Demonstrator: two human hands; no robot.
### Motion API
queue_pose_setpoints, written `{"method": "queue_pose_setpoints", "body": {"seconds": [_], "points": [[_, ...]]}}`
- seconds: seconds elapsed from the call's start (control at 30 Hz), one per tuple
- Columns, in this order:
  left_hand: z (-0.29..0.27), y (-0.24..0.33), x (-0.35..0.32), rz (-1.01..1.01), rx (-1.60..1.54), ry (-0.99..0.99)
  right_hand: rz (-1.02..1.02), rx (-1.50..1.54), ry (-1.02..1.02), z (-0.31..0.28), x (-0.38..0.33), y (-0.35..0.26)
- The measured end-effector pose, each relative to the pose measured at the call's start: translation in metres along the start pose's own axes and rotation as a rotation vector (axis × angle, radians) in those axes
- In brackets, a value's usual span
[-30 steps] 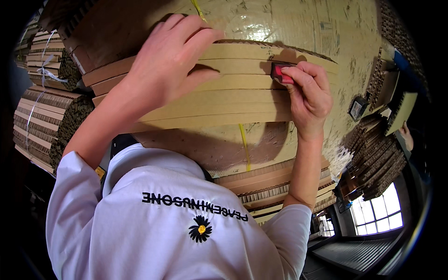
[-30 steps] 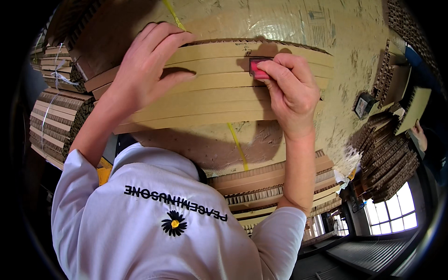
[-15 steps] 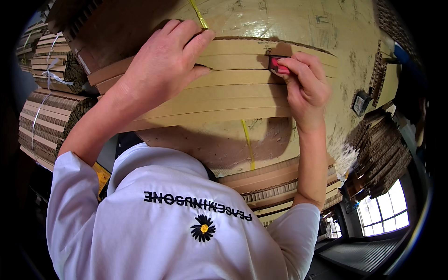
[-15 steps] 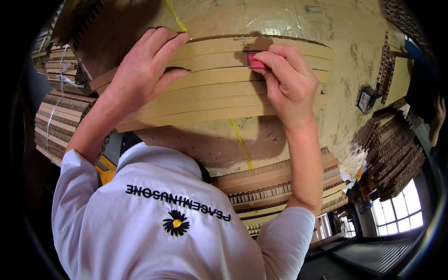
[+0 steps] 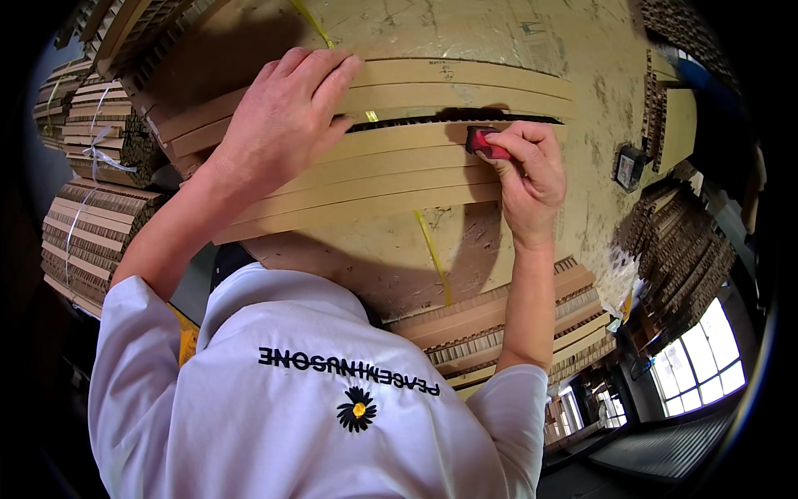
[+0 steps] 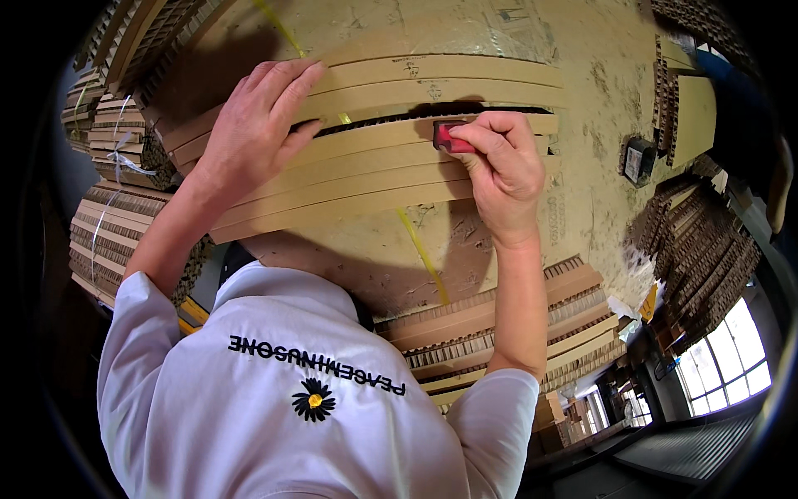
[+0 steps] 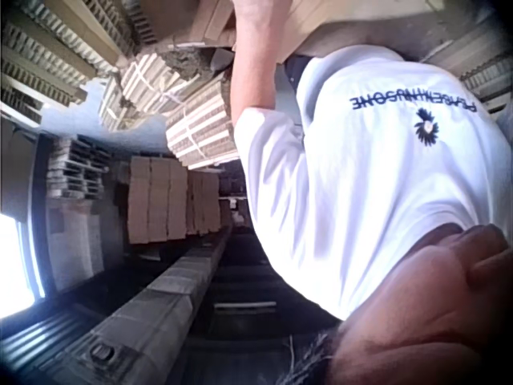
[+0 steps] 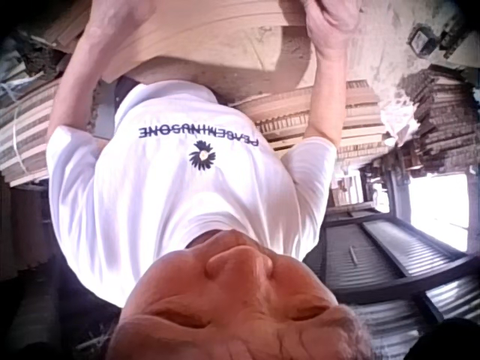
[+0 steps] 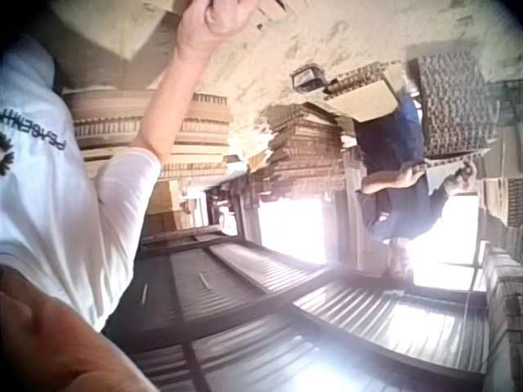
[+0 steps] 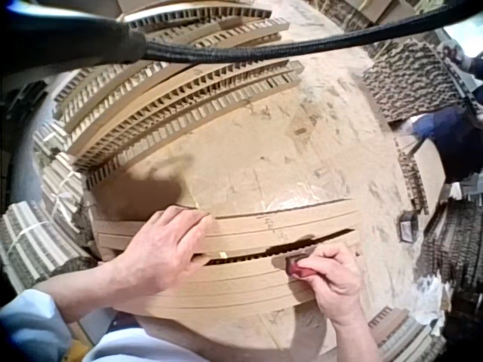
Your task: The person marks multiple thin wooden slats on a workbench using a red marker. They pick up each slat, draw a line along its length, and place it back on the table. The process is repeated for several pieces.
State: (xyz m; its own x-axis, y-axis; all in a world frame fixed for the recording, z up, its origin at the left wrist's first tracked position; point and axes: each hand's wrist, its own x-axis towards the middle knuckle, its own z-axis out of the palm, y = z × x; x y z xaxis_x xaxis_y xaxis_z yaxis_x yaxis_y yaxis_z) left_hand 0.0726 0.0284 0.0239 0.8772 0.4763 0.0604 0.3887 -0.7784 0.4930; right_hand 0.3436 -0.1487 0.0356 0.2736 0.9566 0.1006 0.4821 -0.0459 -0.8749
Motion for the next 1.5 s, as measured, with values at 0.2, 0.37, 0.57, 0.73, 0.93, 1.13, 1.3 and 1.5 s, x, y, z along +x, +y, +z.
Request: {"method": "queue_pose_setpoints", "body": {"seconds": [0.2,0.37,0.57,0.73,0.93,1.13,1.3,1.5], "points": [[0.005,-0.002,-0.003,-0.034,-0.011,0.017,-0.103,-0.153,-0.063,0.000,0.008,0.000],[0.008,-0.004,-0.003,-0.034,-0.002,0.030,-0.115,-0.187,-0.055,0.003,0.011,0.001],[0.006,-0.006,-0.010,-0.035,-0.043,0.027,-0.075,-0.213,-0.109,0.003,0.013,-0.002],[-0.003,0.005,-0.021,-0.048,-0.078,0.036,-0.140,-0.259,-0.096,0.004,0.020,-0.003],[0.001,0.010,-0.027,-0.065,-0.089,0.022,-0.122,-0.270,-0.173,0.000,0.016,0.003],[0.006,0.007,-0.026,-0.073,-0.040,0.045,-0.165,-0.293,-0.094,0.007,0.022,-0.002],[0.007,0.007,-0.027,-0.073,-0.059,0.041,-0.158,-0.271,-0.080,0.007,0.019,0.000],[0.011,0.003,-0.030,-0.041,-0.039,0.037,0.066,-0.041,-0.017,-0.003,0.014,0.001]]}}
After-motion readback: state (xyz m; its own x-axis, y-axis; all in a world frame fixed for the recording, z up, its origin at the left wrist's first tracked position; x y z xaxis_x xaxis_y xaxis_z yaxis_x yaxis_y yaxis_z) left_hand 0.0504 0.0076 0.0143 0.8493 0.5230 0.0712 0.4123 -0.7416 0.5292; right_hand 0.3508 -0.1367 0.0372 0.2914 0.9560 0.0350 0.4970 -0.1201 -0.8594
